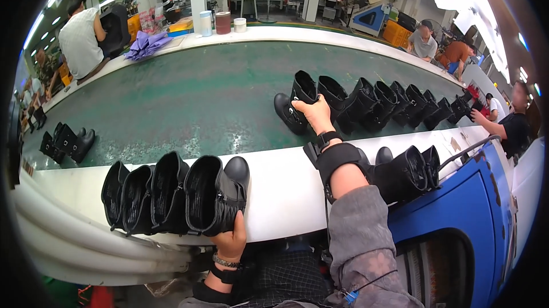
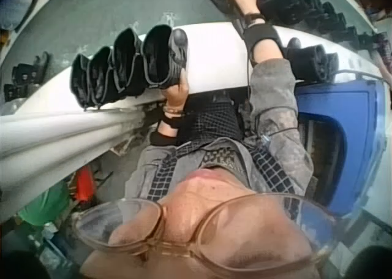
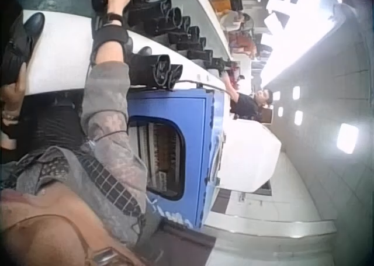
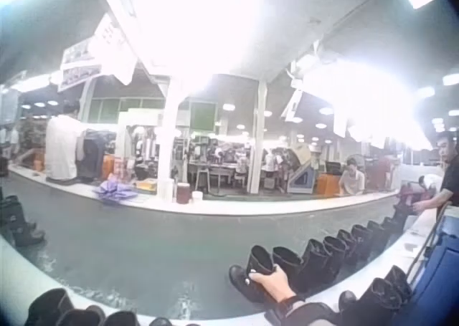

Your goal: The worker is performing quality control on boots at a manufacturing station, checking for defects and using a small tool to clean the sole edge.

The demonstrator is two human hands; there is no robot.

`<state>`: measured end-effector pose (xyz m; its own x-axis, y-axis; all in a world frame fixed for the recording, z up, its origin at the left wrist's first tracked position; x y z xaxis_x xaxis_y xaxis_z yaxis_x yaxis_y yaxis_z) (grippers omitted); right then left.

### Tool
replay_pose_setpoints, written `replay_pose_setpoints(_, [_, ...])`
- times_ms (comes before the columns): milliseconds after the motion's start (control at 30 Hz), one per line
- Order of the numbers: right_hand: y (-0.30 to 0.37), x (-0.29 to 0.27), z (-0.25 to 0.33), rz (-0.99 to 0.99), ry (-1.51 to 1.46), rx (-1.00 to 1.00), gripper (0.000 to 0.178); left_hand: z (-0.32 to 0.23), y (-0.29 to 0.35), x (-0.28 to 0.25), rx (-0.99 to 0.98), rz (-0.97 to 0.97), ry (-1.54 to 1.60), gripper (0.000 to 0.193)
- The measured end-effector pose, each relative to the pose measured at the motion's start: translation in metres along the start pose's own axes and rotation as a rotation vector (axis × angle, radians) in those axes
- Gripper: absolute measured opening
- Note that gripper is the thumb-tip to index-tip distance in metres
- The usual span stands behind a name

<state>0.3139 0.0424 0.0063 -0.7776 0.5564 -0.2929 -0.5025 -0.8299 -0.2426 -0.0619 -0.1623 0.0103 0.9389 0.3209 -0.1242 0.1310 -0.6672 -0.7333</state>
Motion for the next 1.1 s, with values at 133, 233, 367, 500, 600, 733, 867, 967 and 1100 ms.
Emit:
replay_pose_setpoints(133, [-0.004, 0.000, 0.009, -0.059, -0.005, -0.128, 0.034, -0.004, -0.002, 0.003, 0.026, 0.019, -0.041, 0.023])
replay_pose_setpoints(233, [-0.008, -0.013, 0.004, -0.132, -0.031, -0.089, 0.028, 0.015, 0.009, 0.003, -0.087, 0.066, -0.007, 0.032])
replay_pose_setpoints(367, [0.028, -0.047, 0.007, -0.129, -0.345, 0.119, 0.028, 0.028, 0.016, 0.019, -0.051, 0.069, -0.113, 0.031])
replay_pose_setpoints(500, [0.083, -0.070, 0.021, -0.052, -0.583, 0.207, 0.030, 0.033, 0.026, 0.009, -0.069, 0.084, 0.006, 0.048])
replay_pose_setpoints(600, [0.127, -0.092, 0.045, -0.027, -0.648, 0.231, 0.030, 0.028, 0.042, -0.007, 0.051, -0.057, 0.081, 0.064])
replay_pose_setpoints(733, [0.185, -0.122, 0.066, -0.020, -0.442, 0.160, 0.027, -0.034, 0.060, -0.007, 0.093, 0.122, -0.290, 0.079])
replay_pose_setpoints(867, [0.253, -0.093, 0.118, 0.034, -0.256, -0.104, 0.022, -0.073, 0.089, 0.041, 0.086, 0.458, -0.013, 0.094])
replay_pose_setpoints(967, [0.305, -0.056, 0.157, 0.157, 0.229, -0.292, 0.035, -0.065, 0.080, 0.079, -0.053, 0.494, 0.044, 0.096])
replay_pose_setpoints(1100, [0.364, -0.027, 0.172, 0.132, 0.209, -0.602, 0.060, 0.016, 0.121, 0.090, -0.518, 0.549, 0.399, 0.050])
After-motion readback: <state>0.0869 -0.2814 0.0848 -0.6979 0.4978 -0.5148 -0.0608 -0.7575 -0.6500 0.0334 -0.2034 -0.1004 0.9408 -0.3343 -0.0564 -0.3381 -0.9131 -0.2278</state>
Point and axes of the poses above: each hand's wrist, its own y-axis away from the middle knuckle, its own x-axis out of the palm, z = x × y, the point moved 10 cm from there along -y, towards the middle knuckle, and after that the axes turned 1 degree about z, right-handed, at the moved point
